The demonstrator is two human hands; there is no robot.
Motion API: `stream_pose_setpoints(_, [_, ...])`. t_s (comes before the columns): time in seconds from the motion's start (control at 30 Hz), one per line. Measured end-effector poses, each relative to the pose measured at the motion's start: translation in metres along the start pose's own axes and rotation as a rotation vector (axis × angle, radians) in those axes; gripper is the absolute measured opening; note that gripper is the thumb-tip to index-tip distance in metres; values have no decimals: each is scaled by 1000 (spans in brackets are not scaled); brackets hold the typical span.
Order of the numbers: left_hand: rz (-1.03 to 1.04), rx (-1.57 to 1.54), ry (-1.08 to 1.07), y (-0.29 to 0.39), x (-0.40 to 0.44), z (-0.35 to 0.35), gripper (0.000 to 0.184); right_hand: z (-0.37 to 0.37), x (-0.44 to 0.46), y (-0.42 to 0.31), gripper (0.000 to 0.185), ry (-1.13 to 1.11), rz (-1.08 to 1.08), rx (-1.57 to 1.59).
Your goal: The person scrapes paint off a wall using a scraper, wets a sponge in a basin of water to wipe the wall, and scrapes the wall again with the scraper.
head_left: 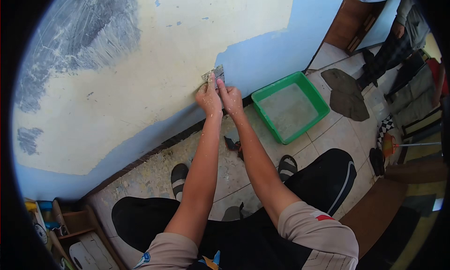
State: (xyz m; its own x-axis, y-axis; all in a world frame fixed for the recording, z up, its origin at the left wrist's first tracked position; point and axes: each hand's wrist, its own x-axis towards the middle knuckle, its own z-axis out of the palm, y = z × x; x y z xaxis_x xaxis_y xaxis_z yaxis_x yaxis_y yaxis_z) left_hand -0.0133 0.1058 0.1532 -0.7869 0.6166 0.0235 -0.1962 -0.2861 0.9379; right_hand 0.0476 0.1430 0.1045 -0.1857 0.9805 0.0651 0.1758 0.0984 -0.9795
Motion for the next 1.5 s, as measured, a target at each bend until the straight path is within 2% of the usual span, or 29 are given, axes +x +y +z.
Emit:
stream_pose_setpoints(0.17, [-9, 81, 75, -3, -6, -9, 36, 7, -34, -19, 71, 46, 69, 24])
stream_pose_setpoints(0.23, [-51, 261, 105, -12, -9, -21, 43, 8, -47, -12, 73, 33, 137, 43])
stream_pose_setpoints(0.27, [-48, 265, 102, -17, -12, -27, 43, 9, -54, -9, 73, 35, 137, 49])
stream_pose_setpoints(0.33, [-166, 282, 87, -35, -12, -40, 46, 14, -61, 9, 75, 47, 207, 47])
stream_pose_setpoints(0.43, [-188, 315, 52, -53, -9, -53, 47, 16, -63, 29, 77, 29, 208, 19])
stream_pose_setpoints(0.77, [-229, 235, 51, -54, -14, -48, 42, 9, -53, 41, 80, 0, 203, -57])
stream_pose_setpoints(0.83, [-234, 138, 62, -58, -15, -46, 42, 6, -51, 42, 79, -20, 189, -82])
stream_pose_setpoints(0.97, [-241, 132, 69, -63, -12, -46, 39, 12, -45, 49, 74, -5, 176, -131])
stream_pose_setpoints(1.07, [-267, 123, 99, -31, -15, -29, 37, 15, -29, 44, 73, 20, 154, -110])
stream_pose_setpoints(1.13, [-98, -84, 41, -1, -8, -10, 35, 7, -10, 10, 76, -19, 38, -143])
stream_pose_setpoints(1.27, [-24, 1, 48, 16, -4, 4, 35, -1, -17, -32, 73, 20, 30, 47])
stream_pose_setpoints(1.33, [-35, -7, 54, 14, -3, 4, 35, -1, -25, -35, 74, 40, 35, 11])
stream_pose_setpoints(1.5, [-133, 91, 72, -9, -14, -22, 37, 6, -41, 2, 79, -5, 127, -22])
